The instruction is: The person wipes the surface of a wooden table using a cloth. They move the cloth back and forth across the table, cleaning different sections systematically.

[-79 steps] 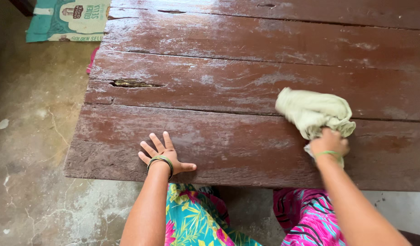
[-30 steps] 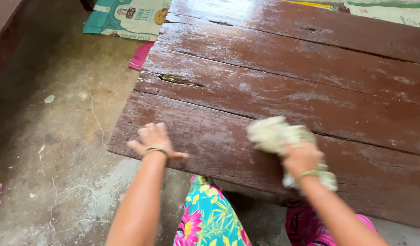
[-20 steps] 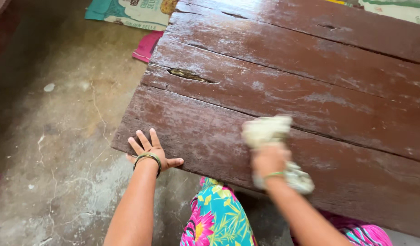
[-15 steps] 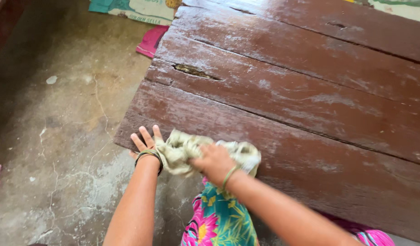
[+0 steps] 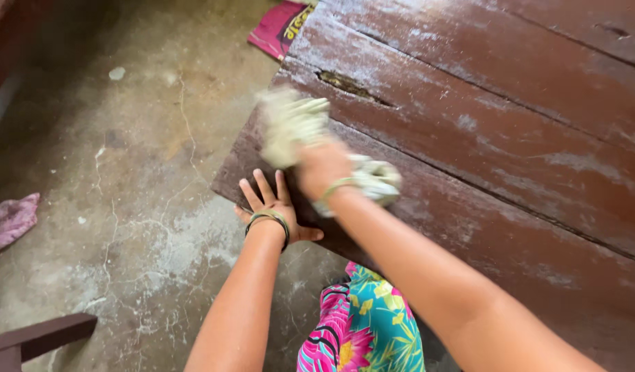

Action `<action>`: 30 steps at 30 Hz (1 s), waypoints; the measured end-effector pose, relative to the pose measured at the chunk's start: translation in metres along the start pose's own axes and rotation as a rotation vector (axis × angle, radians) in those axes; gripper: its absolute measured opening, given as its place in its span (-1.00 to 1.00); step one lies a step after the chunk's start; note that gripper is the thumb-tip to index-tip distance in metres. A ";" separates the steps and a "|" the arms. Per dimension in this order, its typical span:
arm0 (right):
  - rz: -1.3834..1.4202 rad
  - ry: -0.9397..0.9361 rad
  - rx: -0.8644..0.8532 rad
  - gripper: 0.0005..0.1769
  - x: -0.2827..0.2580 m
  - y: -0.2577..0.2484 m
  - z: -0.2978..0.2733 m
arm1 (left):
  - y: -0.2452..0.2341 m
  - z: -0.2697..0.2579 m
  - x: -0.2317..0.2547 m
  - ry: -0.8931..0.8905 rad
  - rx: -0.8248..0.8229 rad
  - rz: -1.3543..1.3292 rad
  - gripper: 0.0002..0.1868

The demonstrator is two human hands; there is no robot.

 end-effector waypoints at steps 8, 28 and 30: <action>-0.034 0.318 0.224 -0.77 0.161 -0.035 -0.030 | -0.001 -0.003 -0.001 -0.012 0.037 -0.027 0.75; -0.331 0.587 0.246 -0.22 0.334 -0.079 -0.403 | -0.002 -0.038 0.180 0.182 0.122 0.236 0.08; -0.116 1.114 0.214 -0.32 0.397 -0.089 -0.450 | 0.041 -0.051 0.258 0.384 0.149 0.388 0.09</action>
Point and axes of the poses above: each hand's wrist, its own z-axis towards the middle knuckle, its own y-axis out of the palm, x = y × z, the point moved 6 cm from there along z, towards the middle knuckle, and after that the axes turned 5 degrees about -x, right-handed, at the moved point
